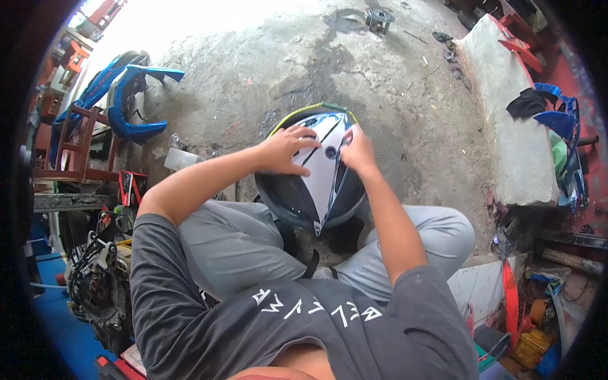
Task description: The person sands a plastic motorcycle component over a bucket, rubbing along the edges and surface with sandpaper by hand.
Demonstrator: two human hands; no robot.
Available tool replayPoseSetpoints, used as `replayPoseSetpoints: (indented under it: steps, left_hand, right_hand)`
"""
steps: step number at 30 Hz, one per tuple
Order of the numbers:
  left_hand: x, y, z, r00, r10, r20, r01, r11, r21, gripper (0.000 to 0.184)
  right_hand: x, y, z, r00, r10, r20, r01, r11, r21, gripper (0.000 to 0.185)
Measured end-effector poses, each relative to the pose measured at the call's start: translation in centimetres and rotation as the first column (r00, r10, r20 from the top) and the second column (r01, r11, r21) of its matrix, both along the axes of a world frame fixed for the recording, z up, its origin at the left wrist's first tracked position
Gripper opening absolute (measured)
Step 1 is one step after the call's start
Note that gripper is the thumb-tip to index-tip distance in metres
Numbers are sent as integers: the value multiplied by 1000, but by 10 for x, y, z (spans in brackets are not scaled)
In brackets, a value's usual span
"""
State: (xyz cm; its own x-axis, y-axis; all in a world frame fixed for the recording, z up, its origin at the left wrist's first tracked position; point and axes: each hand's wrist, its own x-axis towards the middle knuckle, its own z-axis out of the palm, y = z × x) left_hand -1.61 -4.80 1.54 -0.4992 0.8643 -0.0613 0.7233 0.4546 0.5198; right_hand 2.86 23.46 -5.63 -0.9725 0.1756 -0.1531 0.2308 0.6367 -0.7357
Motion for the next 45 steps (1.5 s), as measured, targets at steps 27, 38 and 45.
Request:
replayPoseSetpoints:
  steps: [27,38,45]
  left_hand:
    - [2,8,0,990,56,128,-42,993,-112,94]
    - [13,9,17,986,38,164,-1,975,-221,94]
    - [14,7,10,987,44,158,-9,976,-219,93]
  right_hand:
    - [13,-21,34,977,-171,-131,169,985,-30,30]
    - [21,-34,31,961,-101,-258,116,992,44,31]
    - [41,-36,32,967,-70,-244,83,995,47,47]
